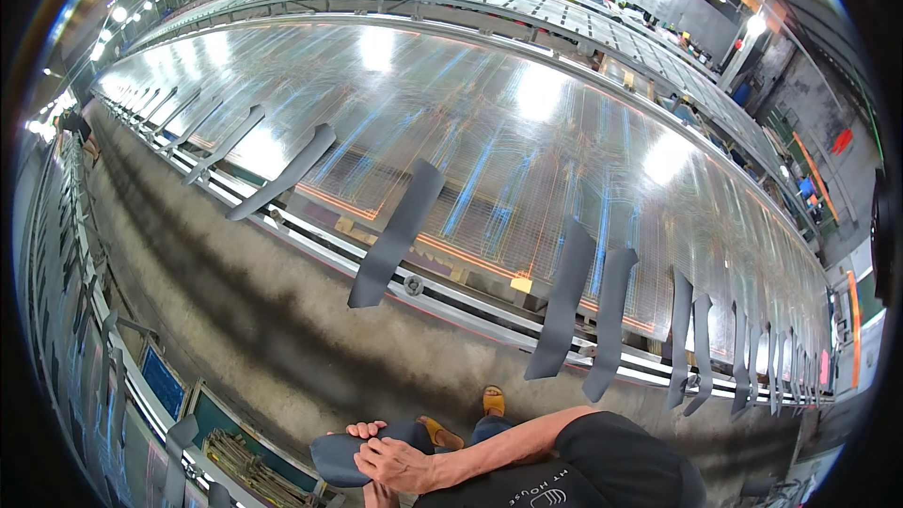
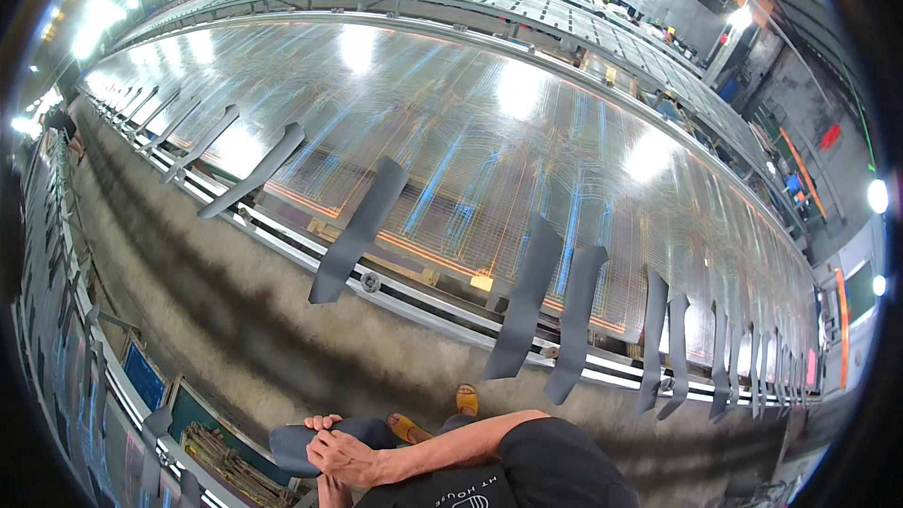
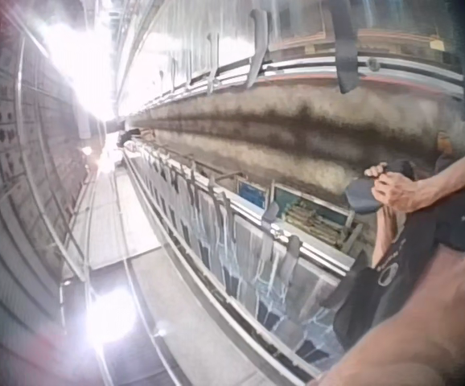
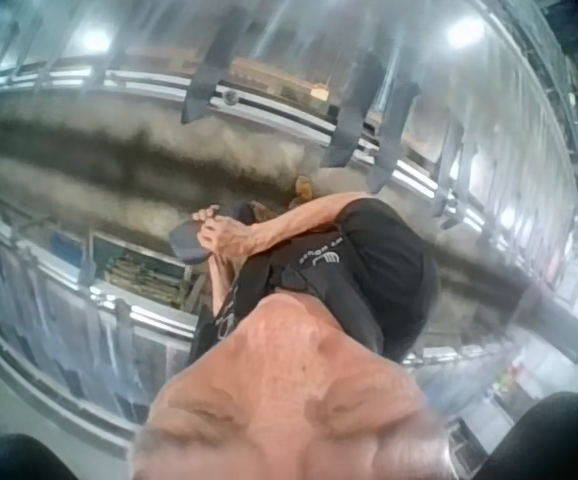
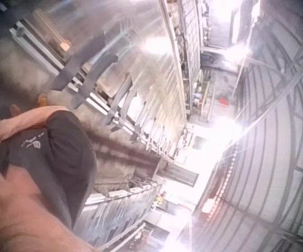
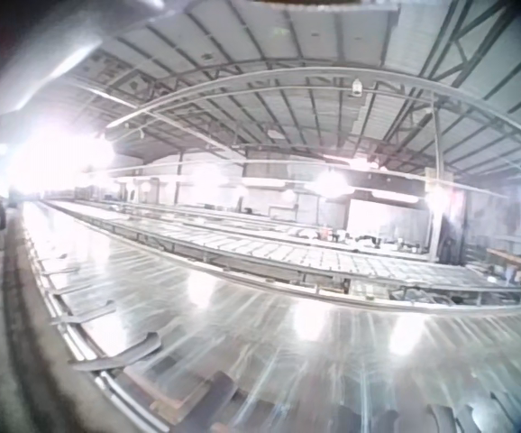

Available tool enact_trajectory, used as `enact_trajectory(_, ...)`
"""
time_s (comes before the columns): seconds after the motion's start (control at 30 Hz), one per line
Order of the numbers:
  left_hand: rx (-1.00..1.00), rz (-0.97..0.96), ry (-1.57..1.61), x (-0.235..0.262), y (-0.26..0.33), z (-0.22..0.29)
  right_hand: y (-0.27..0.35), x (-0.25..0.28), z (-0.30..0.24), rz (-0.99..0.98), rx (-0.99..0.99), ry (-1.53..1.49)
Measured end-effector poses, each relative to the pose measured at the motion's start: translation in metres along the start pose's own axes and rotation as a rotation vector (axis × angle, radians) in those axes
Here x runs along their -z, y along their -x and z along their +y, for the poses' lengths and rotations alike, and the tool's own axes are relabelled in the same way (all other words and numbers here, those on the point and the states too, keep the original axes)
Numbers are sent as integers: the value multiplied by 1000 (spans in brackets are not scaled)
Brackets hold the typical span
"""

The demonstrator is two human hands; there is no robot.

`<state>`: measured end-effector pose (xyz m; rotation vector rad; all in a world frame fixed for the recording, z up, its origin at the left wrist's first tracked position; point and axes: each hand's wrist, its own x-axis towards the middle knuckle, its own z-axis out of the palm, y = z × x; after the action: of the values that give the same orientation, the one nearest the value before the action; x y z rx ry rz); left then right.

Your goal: The person repeatedly places black foam insoles onto a heated conveyor belt, then moves to a table to fold and stack the insoles with yellow foam pieces. The person handles the insoles one at a time and stacks them on the table.

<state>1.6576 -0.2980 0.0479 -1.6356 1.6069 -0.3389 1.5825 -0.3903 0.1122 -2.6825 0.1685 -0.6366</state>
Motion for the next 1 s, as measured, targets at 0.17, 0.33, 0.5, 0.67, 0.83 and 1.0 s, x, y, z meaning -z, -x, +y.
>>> enact_trajectory(0.17,-50,-350,-2089,-43,-29,0,-18,-8,-2,8,-13,-161)
enact_trajectory(0.33,-35,-533,-2294,-64,-55,-3,-40,27,11,58,-270,-475)
enact_trajectory(0.5,-13,-596,-2313,-70,-87,-25,-53,73,90,281,-648,-985)
enact_trajectory(0.67,59,-718,-2299,-75,-111,-59,-18,112,235,738,-1075,-1111)
enact_trajectory(0.83,-288,-581,-2366,-35,-132,-111,11,135,335,809,-1344,-659)
enact_trajectory(1.0,-310,-602,-2274,-72,-160,-109,1,120,337,705,-1024,324)
